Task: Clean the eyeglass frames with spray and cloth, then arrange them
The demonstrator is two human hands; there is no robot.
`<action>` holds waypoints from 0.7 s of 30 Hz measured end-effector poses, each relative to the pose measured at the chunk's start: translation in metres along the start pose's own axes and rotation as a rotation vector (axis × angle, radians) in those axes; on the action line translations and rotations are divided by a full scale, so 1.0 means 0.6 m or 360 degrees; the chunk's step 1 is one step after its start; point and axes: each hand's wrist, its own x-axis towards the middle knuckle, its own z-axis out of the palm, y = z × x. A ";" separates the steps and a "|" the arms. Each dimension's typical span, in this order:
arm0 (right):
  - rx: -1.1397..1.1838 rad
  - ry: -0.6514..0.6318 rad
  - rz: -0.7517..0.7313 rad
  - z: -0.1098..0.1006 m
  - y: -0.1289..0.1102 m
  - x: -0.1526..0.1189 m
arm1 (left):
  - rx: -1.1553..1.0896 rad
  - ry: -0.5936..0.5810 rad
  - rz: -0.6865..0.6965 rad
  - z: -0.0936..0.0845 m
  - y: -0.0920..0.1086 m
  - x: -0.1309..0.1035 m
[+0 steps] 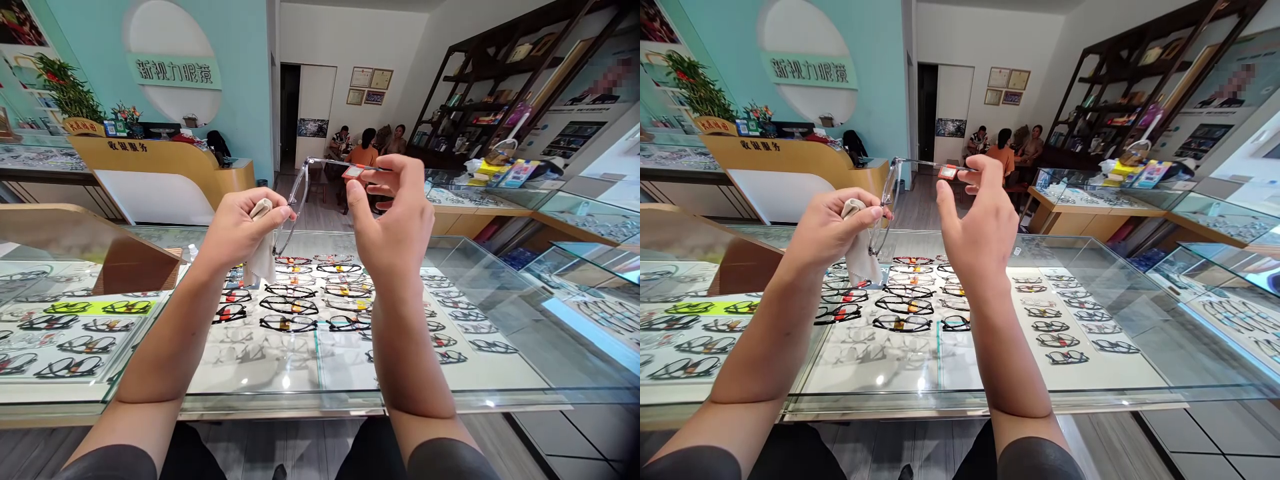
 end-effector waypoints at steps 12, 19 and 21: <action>-0.0049 -0.0178 -0.0246 0.023 -0.018 -0.014 | -0.0100 0.0045 0.0073 0.018 0.011 -0.003; -0.0006 -0.0243 -0.0190 0.019 -0.016 -0.012 | -0.0105 0.0064 0.0059 0.024 0.014 -0.005; -0.0017 -0.0250 -0.0201 0.019 -0.014 -0.012 | -0.0115 0.0083 0.0057 0.027 0.015 -0.006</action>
